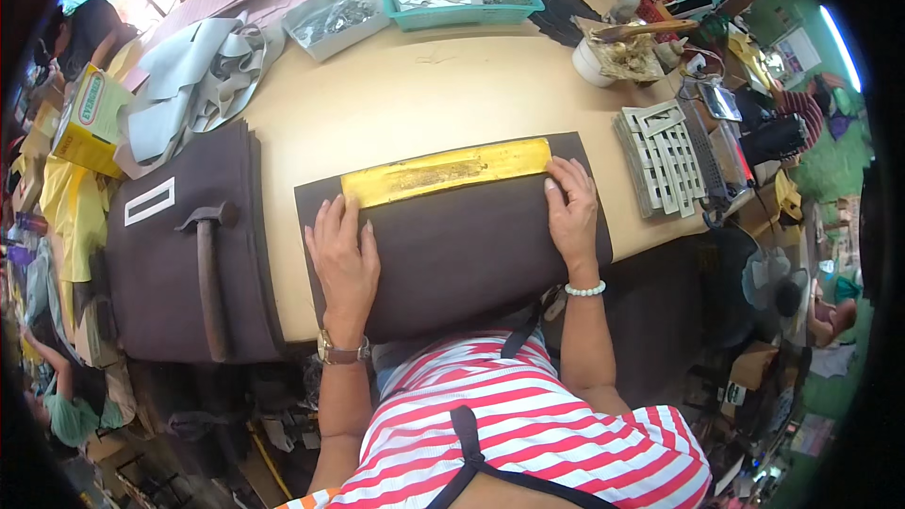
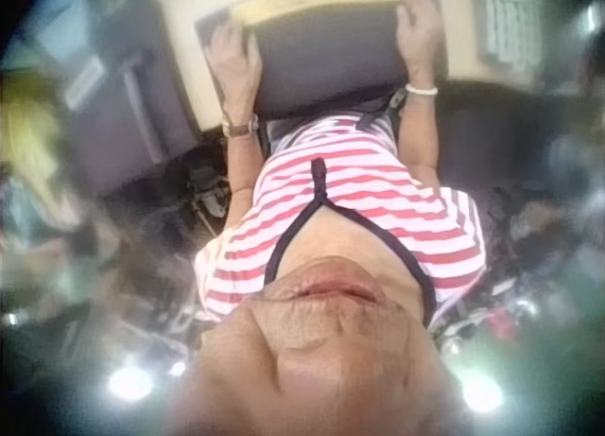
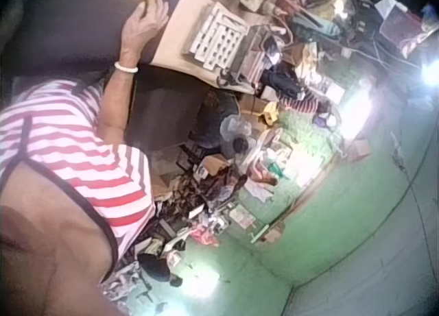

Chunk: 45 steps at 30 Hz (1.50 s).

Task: The person applies a rectangular template to a piece of dark leather and adjusts the material on the workbench, repeatedly positioning the template and folding the leather.

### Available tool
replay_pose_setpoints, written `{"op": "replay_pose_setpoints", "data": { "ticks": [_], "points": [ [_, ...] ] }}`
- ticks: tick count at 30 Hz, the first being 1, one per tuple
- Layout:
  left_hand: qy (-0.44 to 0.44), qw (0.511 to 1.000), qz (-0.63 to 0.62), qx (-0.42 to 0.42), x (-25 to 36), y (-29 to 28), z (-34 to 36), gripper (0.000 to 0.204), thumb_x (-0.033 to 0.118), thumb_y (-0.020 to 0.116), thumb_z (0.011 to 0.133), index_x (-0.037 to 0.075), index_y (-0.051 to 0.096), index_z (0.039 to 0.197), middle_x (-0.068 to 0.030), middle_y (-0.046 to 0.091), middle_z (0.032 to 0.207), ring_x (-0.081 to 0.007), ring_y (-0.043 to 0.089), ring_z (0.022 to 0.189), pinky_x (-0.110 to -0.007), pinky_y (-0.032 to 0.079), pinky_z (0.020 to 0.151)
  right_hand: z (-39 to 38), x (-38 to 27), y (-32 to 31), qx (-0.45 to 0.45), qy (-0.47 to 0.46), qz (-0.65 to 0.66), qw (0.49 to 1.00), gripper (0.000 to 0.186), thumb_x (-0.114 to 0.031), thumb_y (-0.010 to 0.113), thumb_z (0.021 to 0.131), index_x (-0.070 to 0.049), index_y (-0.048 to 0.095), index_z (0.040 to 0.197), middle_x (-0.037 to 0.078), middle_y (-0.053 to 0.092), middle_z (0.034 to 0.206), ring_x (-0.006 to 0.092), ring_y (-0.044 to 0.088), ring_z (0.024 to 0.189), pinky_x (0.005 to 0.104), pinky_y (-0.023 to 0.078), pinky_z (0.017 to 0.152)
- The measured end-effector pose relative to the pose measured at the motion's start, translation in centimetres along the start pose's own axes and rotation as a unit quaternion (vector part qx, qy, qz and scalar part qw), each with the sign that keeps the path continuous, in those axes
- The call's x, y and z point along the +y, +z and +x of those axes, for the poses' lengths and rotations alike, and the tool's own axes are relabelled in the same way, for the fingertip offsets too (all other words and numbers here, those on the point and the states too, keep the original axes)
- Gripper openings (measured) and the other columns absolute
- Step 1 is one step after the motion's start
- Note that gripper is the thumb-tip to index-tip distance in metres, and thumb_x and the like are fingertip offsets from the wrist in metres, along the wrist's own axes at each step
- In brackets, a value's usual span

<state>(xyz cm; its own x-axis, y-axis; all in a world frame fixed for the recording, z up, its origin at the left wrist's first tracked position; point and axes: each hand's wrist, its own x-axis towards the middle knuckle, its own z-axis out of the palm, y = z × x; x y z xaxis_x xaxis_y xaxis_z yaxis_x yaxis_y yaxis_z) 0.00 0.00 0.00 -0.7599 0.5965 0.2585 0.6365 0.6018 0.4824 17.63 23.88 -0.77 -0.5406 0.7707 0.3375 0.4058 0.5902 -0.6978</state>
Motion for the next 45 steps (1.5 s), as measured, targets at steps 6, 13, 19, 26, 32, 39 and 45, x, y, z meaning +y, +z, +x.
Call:
{"op": "replay_pose_setpoints", "data": {
  "ticks": [6,13,19,26,32,39,45],
  "points": [
    [0.031,0.996,0.079,0.022,0.8,0.3,-1.1,0.034,0.010,0.055,0.089,0.003,0.055,0.122,-0.0174,0.049,0.128,-0.0386,0.039,0.126,-0.058,0.029,0.103,-0.4,-0.7,-0.1,-0.006,-0.023,-0.082,0.996,0.026,-0.012,0.060,0.083,-0.002,0.065,0.107,0.012,0.060,0.117,0.0345,0.047,0.119,0.0452,0.030,0.105],
    [0.034,0.996,0.075,0.028,0.6,0.3,-0.5,0.035,0.009,0.055,0.088,0.003,0.056,0.122,-0.0179,0.049,0.130,-0.0392,0.038,0.127,-0.057,0.028,0.104,0.1,-0.6,-0.2,-0.003,-0.043,-0.097,0.994,0.027,-0.010,0.061,0.082,-0.001,0.065,0.107,0.013,0.060,0.118,0.0350,0.047,0.119,0.0433,0.032,0.105],
    [0.025,0.997,0.075,0.023,0.6,0.5,-0.4,0.036,0.009,0.053,0.088,0.003,0.054,0.124,-0.0185,0.047,0.132,-0.0389,0.036,0.129,-0.059,0.027,0.104,0.0,-0.7,0.0,-0.024,-0.024,-0.099,0.995,0.030,-0.011,0.061,0.084,-0.003,0.064,0.112,0.012,0.057,0.123,0.0331,0.044,0.123,0.0424,0.030,0.107],
    [0.029,0.996,0.086,0.015,0.6,0.3,-0.4,0.038,0.010,0.055,0.087,0.001,0.054,0.124,-0.0190,0.047,0.131,-0.0398,0.037,0.127,-0.060,0.028,0.102,0.0,-0.7,0.2,-0.017,-0.031,-0.101,0.994,0.029,-0.010,0.061,0.084,-0.002,0.064,0.111,0.013,0.058,0.122,0.0336,0.045,0.122,0.0425,0.031,0.106],
    [0.016,0.997,0.077,0.004,0.8,0.3,-0.3,0.036,0.009,0.053,0.089,0.004,0.054,0.125,-0.0167,0.047,0.134,-0.0377,0.036,0.129,-0.057,0.025,0.106,0.2,-0.8,0.0,-0.003,-0.047,-0.108,0.993,0.026,-0.012,0.062,0.083,-0.001,0.065,0.107,0.013,0.060,0.117,0.0355,0.047,0.118,0.0436,0.033,0.103],
    [0.017,0.997,0.071,0.001,0.8,0.2,-0.5,0.038,0.008,0.053,0.089,0.005,0.053,0.127,-0.0161,0.047,0.134,-0.0375,0.036,0.130,-0.057,0.025,0.106,0.1,-1.2,0.0,0.002,-0.026,-0.100,0.995,0.028,-0.013,0.062,0.082,-0.003,0.065,0.109,0.012,0.059,0.119,0.0349,0.047,0.119,0.0467,0.030,0.104],
    [0.025,0.997,0.077,0.005,0.7,0.3,-0.5,0.037,0.008,0.055,0.087,0.004,0.055,0.124,-0.0169,0.049,0.132,-0.0382,0.037,0.128,-0.058,0.027,0.104,-0.1,-1.3,0.0,0.001,-0.018,-0.098,0.995,0.030,-0.013,0.062,0.082,-0.003,0.065,0.110,0.011,0.057,0.121,0.0343,0.046,0.119,0.0474,0.030,0.105]
  ]
}}
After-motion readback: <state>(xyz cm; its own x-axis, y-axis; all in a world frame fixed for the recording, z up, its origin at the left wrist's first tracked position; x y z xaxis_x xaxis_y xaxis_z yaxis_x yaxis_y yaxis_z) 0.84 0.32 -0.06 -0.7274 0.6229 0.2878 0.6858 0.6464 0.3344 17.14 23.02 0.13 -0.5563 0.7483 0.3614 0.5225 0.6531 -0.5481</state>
